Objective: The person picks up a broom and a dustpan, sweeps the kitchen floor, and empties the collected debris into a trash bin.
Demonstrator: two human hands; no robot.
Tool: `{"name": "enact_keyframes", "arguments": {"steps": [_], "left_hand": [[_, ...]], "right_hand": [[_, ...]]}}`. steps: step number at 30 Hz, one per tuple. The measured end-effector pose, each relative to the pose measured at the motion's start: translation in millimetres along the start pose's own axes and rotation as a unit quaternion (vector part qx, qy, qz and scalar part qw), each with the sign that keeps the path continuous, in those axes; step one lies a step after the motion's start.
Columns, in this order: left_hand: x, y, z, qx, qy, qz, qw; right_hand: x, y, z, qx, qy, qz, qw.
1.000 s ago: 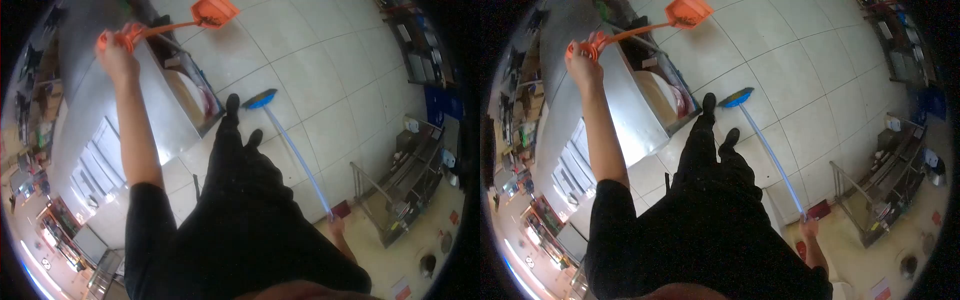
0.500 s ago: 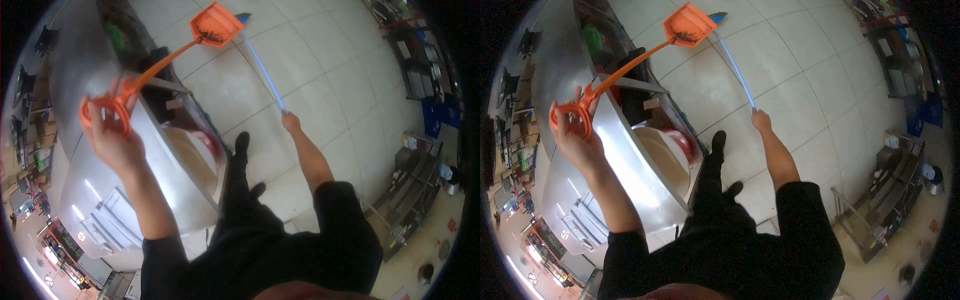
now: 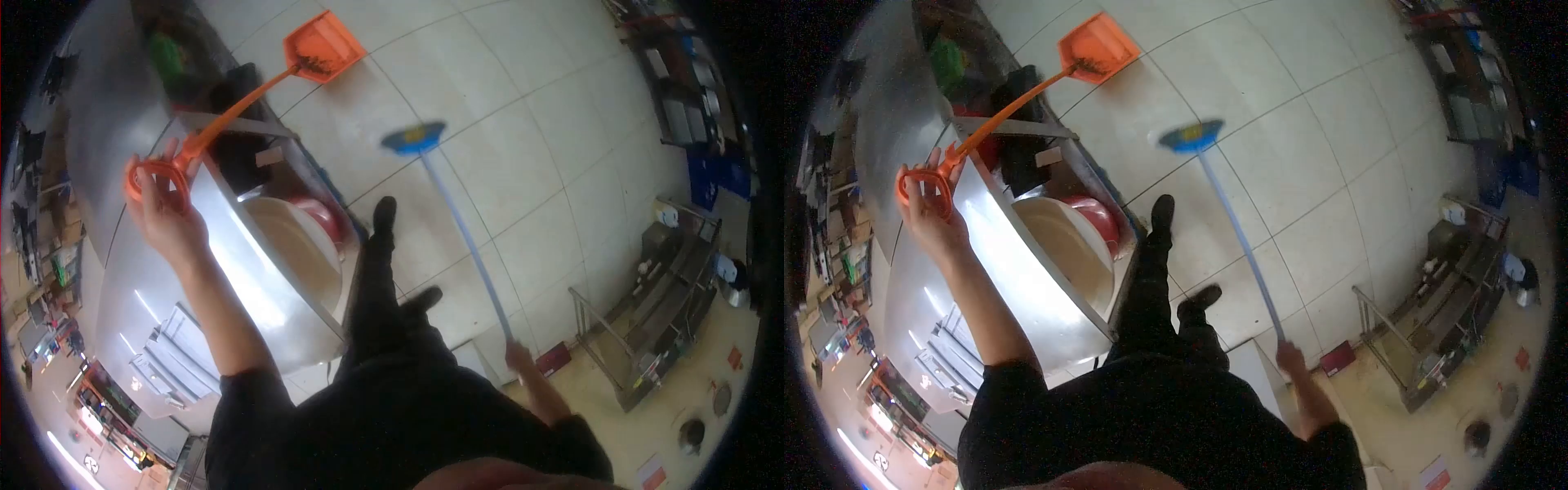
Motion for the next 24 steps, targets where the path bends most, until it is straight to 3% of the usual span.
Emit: {"name": "enact_keyframes", "arguments": {"steps": [1, 2, 3, 5, 7, 11, 12, 14, 15, 17, 18, 19, 20, 21, 22, 23, 24], "left_hand": [[1, 2, -11, -0.011, 0.004, 0.005, 1.000], [1, 3, -24, -0.015, 0.003, -0.005, 1.000], [1, 1, -36, -0.008, 0.001, -0.013, 1.000], [2, -7, -67, -0.003, 0.001, -0.019, 1.000], [-2, -12, -99, -0.002, 0.008, -0.021, 1.000], [-5, -23, -147, 0.005, 0.018, -0.062, 0.998], [-6, -25, -156, 0.008, 0.016, -0.062, 0.998], [-14, -24, -163, 0.012, 0.014, -0.064, 0.998], [-21, -22, -163, 0.013, 0.003, -0.050, 0.999], [-38, -22, -156, 0.013, -0.010, -0.030, 0.999], [-52, -21, -147, 0.015, -0.029, -0.021, 0.999], [-67, -17, -137, 0.016, -0.049, -0.013, 0.999], [-82, -13, -130, 0.024, -0.080, -0.014, 0.996], [-95, -13, -122, 0.023, -0.081, -0.013, 0.996], [-113, -14, -113, 0.018, -0.091, -0.024, 0.995], [-128, -11, -104, 0.012, -0.101, -0.036, 0.994], [-138, -11, -100, 0.019, -0.121, -0.012, 0.992]], "right_hand": [[24, 42, -56, -0.073, 0.036, -0.031, 0.996], [35, 53, -112, -0.018, 0.020, -0.027, 0.999], [41, 60, -160, -0.033, 0.031, -0.043, 0.998], [84, 88, -226, 0.025, 0.133, -0.005, 0.991], [85, 38, -283, 0.018, 0.258, 0.102, 0.961], [110, 126, -297, 0.085, 0.148, 0.087, 0.982], [98, 119, -277, 0.095, 0.116, 0.080, 0.985], [40, 53, -219, 0.261, -0.028, 0.025, 0.965], [29, 46, -168, 0.206, 0.001, 0.014, 0.979], [-1, -1, -71, 0.325, -0.063, 0.023, 0.943], [7, -30, -8, 0.281, 0.060, 0.223, 0.931], [-12, -79, 44, 0.268, 0.070, 0.218, 0.936], [-44, -151, 85, 0.316, -0.003, 0.211, 0.925], [-48, -202, 131, 0.283, 0.082, 0.302, 0.907], [-61, -247, 186, 0.314, 0.039, 0.268, 0.910], [-80, -289, 246, 0.355, -0.025, 0.124, 0.926], [-80, -340, 288, 0.325, 0.017, 0.188, 0.927]]}}
Point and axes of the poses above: each hand's wrist, its own z-axis towards the middle knuckle, its own y-axis out of the palm, x = y × z, the point moved 10 cm from there along z, towards the middle knuckle, and after that the axes turned 7 degrees about x, right-handed, at the moved point
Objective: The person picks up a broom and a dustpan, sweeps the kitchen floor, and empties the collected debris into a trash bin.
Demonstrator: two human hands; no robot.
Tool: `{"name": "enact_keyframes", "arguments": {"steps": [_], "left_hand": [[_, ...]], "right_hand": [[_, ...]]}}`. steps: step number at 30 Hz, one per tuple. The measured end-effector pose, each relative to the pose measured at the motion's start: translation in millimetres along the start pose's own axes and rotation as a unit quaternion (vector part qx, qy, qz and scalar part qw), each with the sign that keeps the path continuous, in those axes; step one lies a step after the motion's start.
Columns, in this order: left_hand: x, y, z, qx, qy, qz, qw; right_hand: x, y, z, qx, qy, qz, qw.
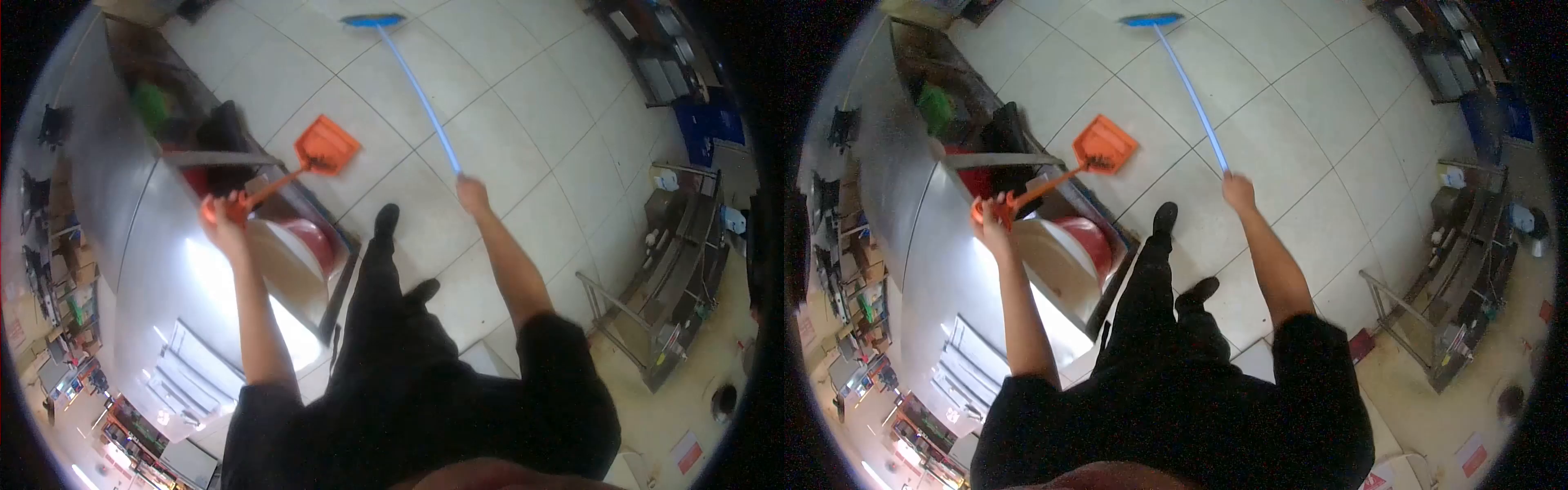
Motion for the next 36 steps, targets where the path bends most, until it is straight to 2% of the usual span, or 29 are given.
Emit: {"name": "enact_keyframes", "arguments": {"steps": [1, 2, 4, 5, 7, 9, 12, 13, 15, 16, 17, 18, 19, 21, 22, 23, 25, 26, 27, 29, 30, 31, 32, 33, 34, 35, 36], "left_hand": [[-9, -3, 2, 0.012, -0.022, 0.025, 0.999], [-23, -2, 5, -0.007, -0.059, 0.031, 0.998], [-52, -14, 17, -0.015, -0.075, 0.034, 0.997], [-61, -18, 23, -0.025, -0.083, 0.034, 0.996], [-58, -16, 16, -0.003, -0.088, 0.090, 0.992], [-66, -14, 12, -0.011, -0.109, 0.105, 0.988], [-64, -6, 4, -0.016, -0.114, 0.114, 0.987], [-59, -5, 0, -0.025, -0.117, 0.117, 0.986], [-59, 1, -5, -0.039, -0.113, 0.128, 0.985], [-58, 1, -8, -0.041, -0.118, 0.128, 0.984], [-60, 4, -12, -0.046, -0.124, 0.126, 0.983], [-64, 6, -14, -0.059, -0.128, 0.125, 0.982], [-69, 4, -14, -0.064, -0.133, 0.119, 0.982], [-79, 7, -18, -0.084, -0.141, 0.112, 0.980], [-80, 5, -20, -0.085, -0.137, 0.106, 0.981], [-81, 3, -21, -0.085, -0.132, 0.101, 0.982], [-84, -1, -24, -0.092, -0.120, 0.112, 0.982], [-87, -2, -27, -0.099, -0.128, 0.115, 0.980], [-90, -3, -30, -0.104, -0.135, 0.117, 0.978], [-89, -6, -36, -0.111, -0.136, 0.127, 0.976], [-90, -3, -36, -0.115, -0.135, 0.129, 0.976], [-91, 1, -36, -0.120, -0.134, 0.128, 0.975], [-90, 2, -37, -0.116, -0.128, 0.129, 0.977], [-87, -1, -40, -0.110, -0.122, 0.131, 0.978], [-83, -2, -45, -0.111, -0.124, 0.133, 0.977], [-76, 2, -53, -0.128, -0.117, 0.130, 0.976], [-68, 7, -62, -0.143, -0.109, 0.123, 0.976]], "right_hand": [[-14, -12, 56, 0.020, 0.028, 0.039, 0.999], [-9, 9, 119, 0.011, 0.052, 0.060, 0.997], [-17, 23, 182, -0.102, 0.173, 0.171, 0.965], [-31, 19, 188, -0.111, 0.172, 0.174, 0.963], [-24, 16, 169, -0.146, 0.253, 0.211, 0.933], [32, 77, 140, -0.205, 0.144, 0.097, 0.963], [103, 97, -49, -0.206, 0.210, 0.067, 0.953], [145, 142, -131, -0.249, 0.069, -0.057, 0.964], [198, 161, -325, -0.288, 0.145, -0.045, 0.946], [156, 88, -394, -0.301, 0.096, -0.019, 0.949], [163, 62, -464, -0.338, 0.202, -0.031, 0.919], [165, 38, -531, -0.357, 0.211, -0.045, 0.909], [164, 19, -589, -0.368, 0.158, -0.091, 0.912], [144, -29, -667, -0.316, 0.052, -0.152, 0.935], [112, -75, -663, -0.284, 0.059, -0.180, 0.940], [101, -86, -684, -0.282, 0.072, -0.172, 0.941], [96, -114, -714, -0.250, 0.198, -0.128, 0.939], [101, -121, -725, -0.255, 0.367, -0.082, 0.891], [104, -106, -725, -0.255, 0.371, -0.080, 0.889], [79, -64, -697, -0.184, 0.165, -0.145, 0.958], [86, -41, -666, -0.197, 0.214, -0.102, 0.951], [89, -23, -621, -0.128, 0.178, -0.086, 0.972], [123, 6, -585, -0.100, 0.347, 0.039, 0.932], [131, 19, -522, -0.043, 0.345, 0.073, 0.935], [151, 51, -467, 0.089, 0.231, 0.038, 0.968], [139, 37, -384, 0.035, 0.257, 0.149, 0.954], [145, 47, -319, -0.060, 0.318, 0.176, 0.930]]}}
Point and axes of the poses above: each hand's wrist, its own z-axis towards the middle knuckle, its own y-axis out of the palm, x = y × z, the point moved 10 cm from there along z, towards the middle knuckle, and after that the axes turned 7 degrees about x, right-handed, at the moved point
